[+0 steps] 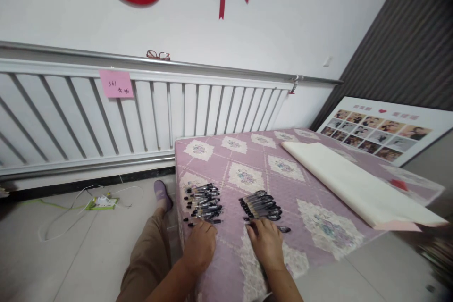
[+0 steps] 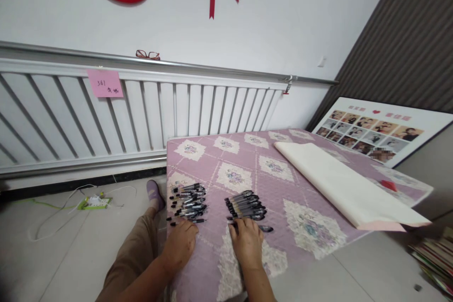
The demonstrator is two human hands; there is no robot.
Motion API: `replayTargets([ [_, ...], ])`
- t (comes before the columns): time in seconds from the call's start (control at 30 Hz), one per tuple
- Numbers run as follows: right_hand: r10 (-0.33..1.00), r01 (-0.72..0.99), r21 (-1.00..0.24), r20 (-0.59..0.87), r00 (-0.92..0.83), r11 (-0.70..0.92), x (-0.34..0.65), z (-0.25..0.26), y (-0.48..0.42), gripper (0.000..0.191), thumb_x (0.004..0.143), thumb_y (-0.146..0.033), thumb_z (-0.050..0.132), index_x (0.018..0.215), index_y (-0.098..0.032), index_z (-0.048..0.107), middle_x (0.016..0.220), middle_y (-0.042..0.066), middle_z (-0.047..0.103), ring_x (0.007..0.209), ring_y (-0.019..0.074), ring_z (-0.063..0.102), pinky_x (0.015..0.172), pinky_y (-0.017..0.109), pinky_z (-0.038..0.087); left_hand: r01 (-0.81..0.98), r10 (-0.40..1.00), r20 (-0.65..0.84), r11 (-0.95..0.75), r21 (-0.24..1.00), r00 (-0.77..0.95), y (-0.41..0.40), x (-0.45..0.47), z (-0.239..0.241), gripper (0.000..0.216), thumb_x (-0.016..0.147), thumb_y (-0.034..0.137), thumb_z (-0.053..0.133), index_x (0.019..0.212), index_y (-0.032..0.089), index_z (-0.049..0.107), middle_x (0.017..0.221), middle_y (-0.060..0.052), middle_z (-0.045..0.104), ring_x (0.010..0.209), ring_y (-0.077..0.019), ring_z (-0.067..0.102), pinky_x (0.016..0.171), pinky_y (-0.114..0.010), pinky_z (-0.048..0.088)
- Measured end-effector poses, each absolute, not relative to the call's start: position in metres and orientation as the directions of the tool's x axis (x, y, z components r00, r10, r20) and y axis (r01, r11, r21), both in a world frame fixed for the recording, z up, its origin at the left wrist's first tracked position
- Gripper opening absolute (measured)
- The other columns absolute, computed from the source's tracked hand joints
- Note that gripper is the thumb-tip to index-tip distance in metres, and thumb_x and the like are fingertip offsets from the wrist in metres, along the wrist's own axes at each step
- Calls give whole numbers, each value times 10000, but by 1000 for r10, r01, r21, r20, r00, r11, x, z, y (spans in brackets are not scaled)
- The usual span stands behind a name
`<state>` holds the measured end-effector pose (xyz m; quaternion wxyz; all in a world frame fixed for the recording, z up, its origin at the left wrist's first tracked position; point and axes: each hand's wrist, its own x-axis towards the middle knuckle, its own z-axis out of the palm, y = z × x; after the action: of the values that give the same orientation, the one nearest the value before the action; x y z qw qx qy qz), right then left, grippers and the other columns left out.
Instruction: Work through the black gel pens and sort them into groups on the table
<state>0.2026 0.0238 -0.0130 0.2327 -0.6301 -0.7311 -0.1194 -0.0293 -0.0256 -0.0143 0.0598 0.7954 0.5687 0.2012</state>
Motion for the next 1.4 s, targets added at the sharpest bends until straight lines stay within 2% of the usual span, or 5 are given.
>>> replayTargets([
  [0.47, 782, 803, -247, 496, -377, 543, 154, -10, -14, 103, 875, -288, 557, 938, -243, 624, 846, 26, 641, 820, 211, 592, 753, 331, 426, 867, 937, 239, -330, 373, 254, -30, -29, -9, 255, 873, 45, 411, 924, 196, 610, 971, -23, 617, 977, -189, 529, 919, -334, 401],
  [0.87, 838, 909, -296, 537, -95, 293, 177, -22, -23, 236, 845, -332, 536, 1051, -268, 631, 1043, 67, 682, 969, 283, 597, 848, 455, 409, 864, 939, 232, -328, 382, 254, -26, -29, -16, 240, 897, 92, 411, 957, 205, 615, 998, -28, 621, 987, -192, 536, 921, -346, 413],
  [1.1, 840, 863, -327, 512, -180, 384, 170, -23, -23, 228, 828, -192, 512, 994, -250, 657, 977, 70, 687, 918, 263, 612, 794, 416, 483, 808, 892, 351, -420, 414, 284, -33, -29, -14, 217, 889, 218, 523, 1101, 231, 571, 1111, -29, 599, 1048, -203, 511, 960, -366, 395],
  [1.27, 787, 712, -428, 546, -287, 557, 151, -23, -28, 304, 862, -153, 468, 1108, -254, 614, 1048, 61, 674, 994, 216, 616, 886, 381, 512, 817, 895, 258, -440, 374, 364, -33, -29, -3, 207, 880, 301, 586, 1076, 236, 582, 1084, -28, 597, 1040, -212, 502, 930, -356, 387],
  [1.4, 799, 705, -497, 579, -164, 505, 155, -26, -27, 240, 895, -224, 463, 1069, -232, 628, 1070, 87, 667, 1019, 228, 611, 914, 415, 505, 841, 898, 185, -440, 316, 400, -30, -27, 1, 101, 898, 275, 570, 984, 241, 611, 1003, -16, 600, 990, -205, 508, 867, -336, 389],
])
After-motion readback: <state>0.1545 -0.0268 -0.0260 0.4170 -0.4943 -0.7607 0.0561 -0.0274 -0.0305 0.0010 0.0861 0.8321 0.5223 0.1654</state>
